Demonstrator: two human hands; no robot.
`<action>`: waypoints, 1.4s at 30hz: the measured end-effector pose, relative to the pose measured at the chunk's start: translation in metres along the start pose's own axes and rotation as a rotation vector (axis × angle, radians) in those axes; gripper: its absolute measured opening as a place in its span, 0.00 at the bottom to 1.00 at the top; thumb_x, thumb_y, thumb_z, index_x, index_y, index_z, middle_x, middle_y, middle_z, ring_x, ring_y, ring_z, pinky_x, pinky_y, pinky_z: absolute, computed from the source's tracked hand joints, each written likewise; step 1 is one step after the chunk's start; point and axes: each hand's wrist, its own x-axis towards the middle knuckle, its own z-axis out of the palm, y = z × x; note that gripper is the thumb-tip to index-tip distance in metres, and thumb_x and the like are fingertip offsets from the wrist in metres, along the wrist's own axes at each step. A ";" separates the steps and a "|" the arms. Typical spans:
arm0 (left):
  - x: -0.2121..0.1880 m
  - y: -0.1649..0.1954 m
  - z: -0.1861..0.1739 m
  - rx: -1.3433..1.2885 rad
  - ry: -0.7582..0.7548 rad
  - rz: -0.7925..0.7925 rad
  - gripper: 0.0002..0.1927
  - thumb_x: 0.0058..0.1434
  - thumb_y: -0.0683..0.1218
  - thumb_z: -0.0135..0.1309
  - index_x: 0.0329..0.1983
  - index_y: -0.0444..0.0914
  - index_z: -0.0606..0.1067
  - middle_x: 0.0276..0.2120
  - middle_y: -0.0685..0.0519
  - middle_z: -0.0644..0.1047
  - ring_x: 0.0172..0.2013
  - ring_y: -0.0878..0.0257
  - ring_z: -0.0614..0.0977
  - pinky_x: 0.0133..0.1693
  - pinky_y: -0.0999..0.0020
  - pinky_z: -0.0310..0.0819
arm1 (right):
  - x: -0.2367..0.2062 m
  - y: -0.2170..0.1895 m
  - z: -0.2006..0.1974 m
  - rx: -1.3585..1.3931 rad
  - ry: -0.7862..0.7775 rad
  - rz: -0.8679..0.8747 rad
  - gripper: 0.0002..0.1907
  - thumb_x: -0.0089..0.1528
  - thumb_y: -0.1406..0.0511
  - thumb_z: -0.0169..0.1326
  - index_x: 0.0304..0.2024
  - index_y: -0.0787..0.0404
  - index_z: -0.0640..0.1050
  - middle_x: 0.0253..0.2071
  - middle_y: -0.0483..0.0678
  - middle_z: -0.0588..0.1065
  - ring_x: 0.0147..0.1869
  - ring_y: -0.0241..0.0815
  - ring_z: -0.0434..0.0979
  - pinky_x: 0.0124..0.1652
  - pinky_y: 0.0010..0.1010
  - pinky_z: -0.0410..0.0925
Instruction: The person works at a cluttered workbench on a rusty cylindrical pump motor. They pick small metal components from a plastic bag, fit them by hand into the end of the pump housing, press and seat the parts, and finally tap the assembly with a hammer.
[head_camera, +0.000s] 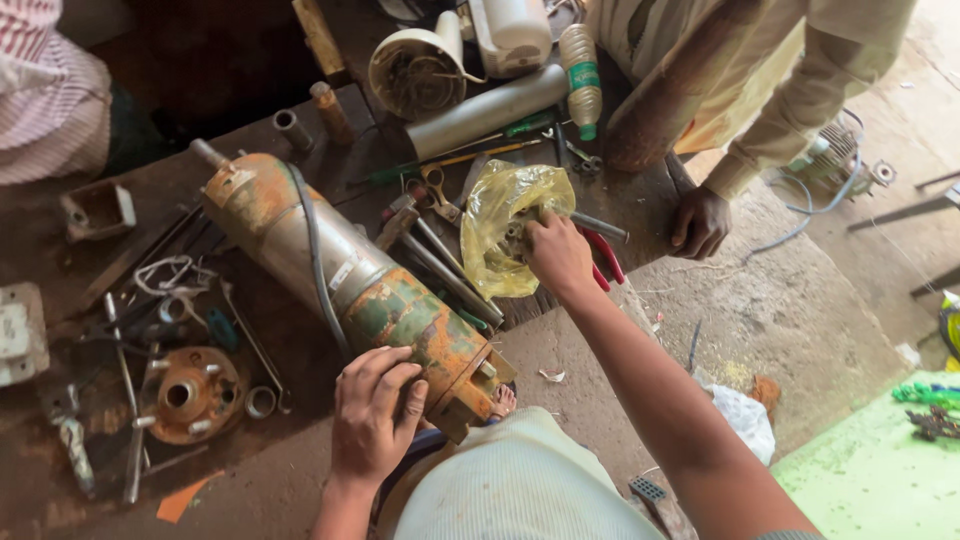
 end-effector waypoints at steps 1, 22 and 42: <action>-0.004 0.000 0.000 -0.004 0.013 -0.018 0.11 0.63 0.48 0.58 0.47 0.41 0.76 0.51 0.52 0.78 0.56 0.51 0.77 0.57 0.54 0.70 | 0.003 -0.001 0.002 -0.008 0.009 -0.007 0.12 0.54 0.61 0.63 0.39 0.57 0.82 0.47 0.51 0.76 0.54 0.54 0.76 0.47 0.43 0.72; 0.122 0.019 0.133 0.454 -0.342 0.361 0.24 0.64 0.41 0.38 0.63 0.35 0.68 0.60 0.44 0.73 0.60 0.55 0.75 0.63 0.60 0.67 | 0.054 0.008 -0.022 0.232 -0.109 -0.432 0.15 0.67 0.70 0.50 0.55 0.55 0.79 0.48 0.54 0.77 0.53 0.56 0.78 0.51 0.46 0.71; 0.135 -0.029 0.132 0.273 -0.577 0.239 0.16 0.61 0.59 0.54 0.31 0.46 0.85 0.69 0.36 0.63 0.72 0.38 0.57 0.73 0.47 0.36 | -0.045 0.029 -0.051 -0.186 -0.355 -0.322 0.16 0.63 0.61 0.53 0.52 0.52 0.80 0.54 0.44 0.76 0.63 0.44 0.70 0.65 0.51 0.51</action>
